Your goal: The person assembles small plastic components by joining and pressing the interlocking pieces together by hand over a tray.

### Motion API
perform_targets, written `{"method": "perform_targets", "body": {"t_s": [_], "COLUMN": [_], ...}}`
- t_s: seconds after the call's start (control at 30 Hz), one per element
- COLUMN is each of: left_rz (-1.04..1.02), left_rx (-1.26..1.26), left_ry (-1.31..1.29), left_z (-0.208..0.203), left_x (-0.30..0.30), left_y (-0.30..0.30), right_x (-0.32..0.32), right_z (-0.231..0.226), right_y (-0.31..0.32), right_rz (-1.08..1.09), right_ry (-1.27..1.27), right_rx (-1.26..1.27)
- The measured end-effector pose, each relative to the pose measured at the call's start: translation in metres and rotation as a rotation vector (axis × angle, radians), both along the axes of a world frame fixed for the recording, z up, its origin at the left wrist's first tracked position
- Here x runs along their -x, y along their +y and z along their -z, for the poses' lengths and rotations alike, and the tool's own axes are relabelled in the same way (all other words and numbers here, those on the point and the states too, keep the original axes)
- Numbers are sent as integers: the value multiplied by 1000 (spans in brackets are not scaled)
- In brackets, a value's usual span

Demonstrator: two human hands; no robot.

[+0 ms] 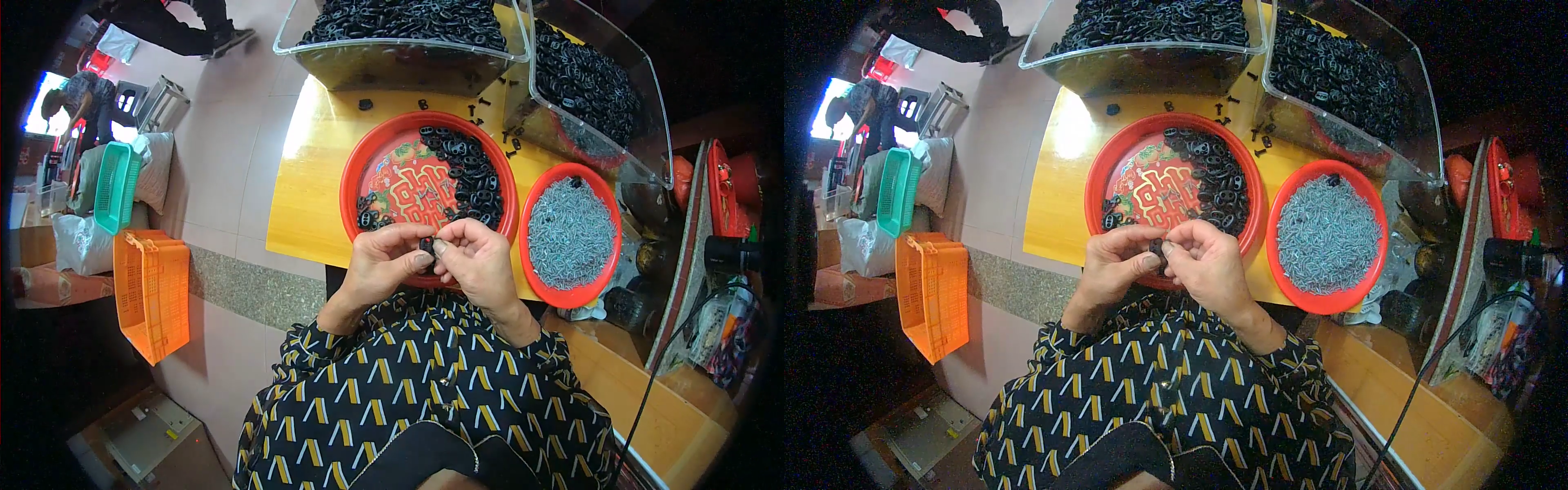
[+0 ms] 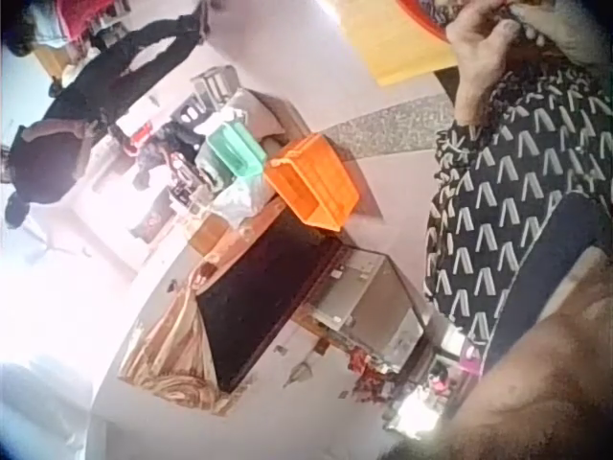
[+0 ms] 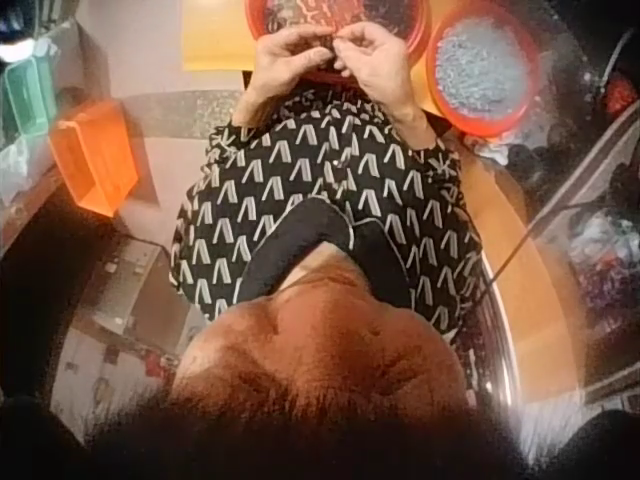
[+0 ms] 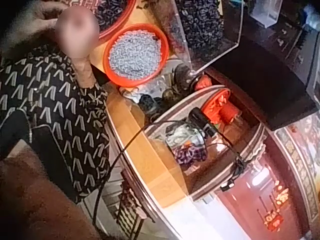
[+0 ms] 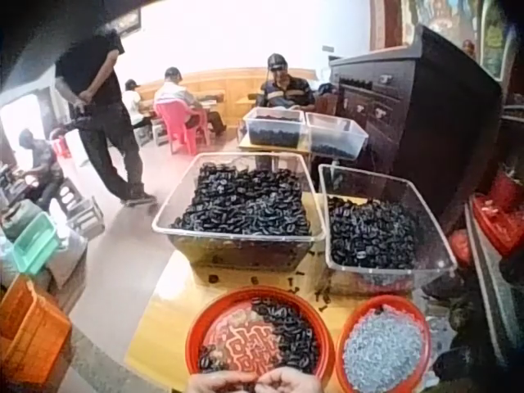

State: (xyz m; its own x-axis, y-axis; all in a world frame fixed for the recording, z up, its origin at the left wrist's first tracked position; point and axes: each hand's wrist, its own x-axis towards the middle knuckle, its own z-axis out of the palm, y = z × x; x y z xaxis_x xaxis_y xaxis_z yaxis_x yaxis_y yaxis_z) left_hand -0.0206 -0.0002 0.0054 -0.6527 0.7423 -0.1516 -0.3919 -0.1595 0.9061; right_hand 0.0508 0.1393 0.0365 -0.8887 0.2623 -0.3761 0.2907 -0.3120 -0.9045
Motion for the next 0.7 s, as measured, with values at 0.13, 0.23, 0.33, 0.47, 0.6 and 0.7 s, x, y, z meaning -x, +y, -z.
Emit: {"method": "perform_targets", "body": {"t_s": [0.13,0.23,0.33,0.47,0.6,0.7], "left_rz": [-14,-11,-10,-33,-33,-55], "left_rx": [-32,-28,-41,-56,-61,-49], "left_ry": [-14,-1,28,129,74,137], "left_z": [-1,-1,-2,-2,-2,3], "left_x": [0,0,0,-2,-4,-4], "left_y": [-1,-1,0,2,2,2], "right_x": [-1,-1,-1,0,1,2], "right_z": [7,19,22,24,26,29], "right_y": [4,10,11,10,9,7], "right_rz": [-29,-65,-86,-87,-93,-81], "right_ry": [91,135,131,160,186,203], "right_rx": [123,288,386,447,449,445]}}
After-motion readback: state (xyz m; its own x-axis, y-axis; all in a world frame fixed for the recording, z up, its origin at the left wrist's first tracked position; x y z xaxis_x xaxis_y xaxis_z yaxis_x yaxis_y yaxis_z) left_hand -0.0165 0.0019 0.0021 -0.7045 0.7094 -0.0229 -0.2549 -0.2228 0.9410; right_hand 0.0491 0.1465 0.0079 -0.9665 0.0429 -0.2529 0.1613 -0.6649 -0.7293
